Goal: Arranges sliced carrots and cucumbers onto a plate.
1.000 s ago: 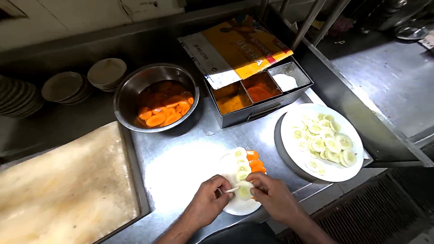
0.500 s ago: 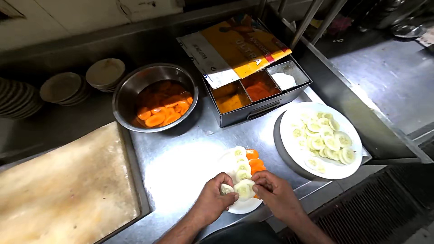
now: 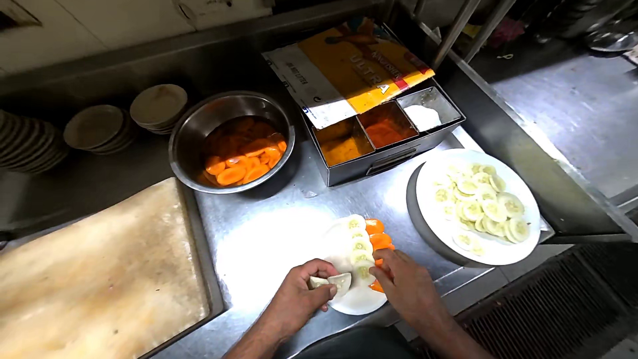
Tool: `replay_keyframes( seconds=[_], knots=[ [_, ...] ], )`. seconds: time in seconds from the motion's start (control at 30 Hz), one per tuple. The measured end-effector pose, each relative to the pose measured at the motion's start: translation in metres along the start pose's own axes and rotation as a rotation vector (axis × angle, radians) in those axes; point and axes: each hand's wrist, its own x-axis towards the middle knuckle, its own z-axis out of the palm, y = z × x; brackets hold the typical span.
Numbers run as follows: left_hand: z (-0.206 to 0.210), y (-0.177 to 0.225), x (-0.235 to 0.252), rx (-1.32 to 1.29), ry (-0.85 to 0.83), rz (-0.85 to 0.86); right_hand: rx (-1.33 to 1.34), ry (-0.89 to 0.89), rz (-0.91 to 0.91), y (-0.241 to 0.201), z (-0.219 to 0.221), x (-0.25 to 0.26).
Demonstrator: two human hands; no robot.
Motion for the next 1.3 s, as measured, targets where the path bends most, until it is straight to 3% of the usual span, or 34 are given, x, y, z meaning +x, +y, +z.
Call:
replay_keyframes(
  seconds=[0.07,0.13,0.2,0.3,0.4,0.63,0.77,0.87,1.0,1.13,1.3],
  knots=[
    [0.004,0.001,0.002,-0.004,-0.043,-0.002,0.081,0.07,-0.114,0.005,-0.001,-0.004],
    [0.011,0.004,0.006,0.0,-0.098,0.003,0.341,-0.052,-0.141,0.005,-0.005,-0.007],
    [0.021,0.009,0.015,0.018,-0.162,0.019,0.605,-0.174,-0.07,0.007,-0.007,-0.009],
    [0.039,0.02,0.032,0.077,-0.217,0.029,0.749,-0.129,0.086,0.013,-0.015,-0.013],
    [0.06,0.035,0.055,0.202,-0.244,0.03,0.668,0.029,0.151,0.035,-0.032,-0.015],
    [0.147,0.074,0.128,0.452,-0.268,0.046,0.137,0.501,0.085,0.102,-0.074,-0.002],
    [0.181,0.082,0.155,0.589,-0.4,0.101,-0.011,0.414,0.108,0.138,-0.109,0.007],
    [0.182,0.076,0.159,0.615,-0.41,0.118,-0.065,0.381,0.305,0.175,-0.149,0.017],
    [0.174,0.068,0.164,0.572,-0.409,0.09,-0.06,0.115,0.491,0.211,-0.186,0.031],
    [0.167,0.063,0.165,0.522,-0.43,0.089,-0.029,-0.006,0.503,0.217,-0.182,0.033],
    [0.164,0.061,0.164,0.516,-0.439,0.097,0.068,0.073,0.484,0.218,-0.169,0.023]
  ],
)
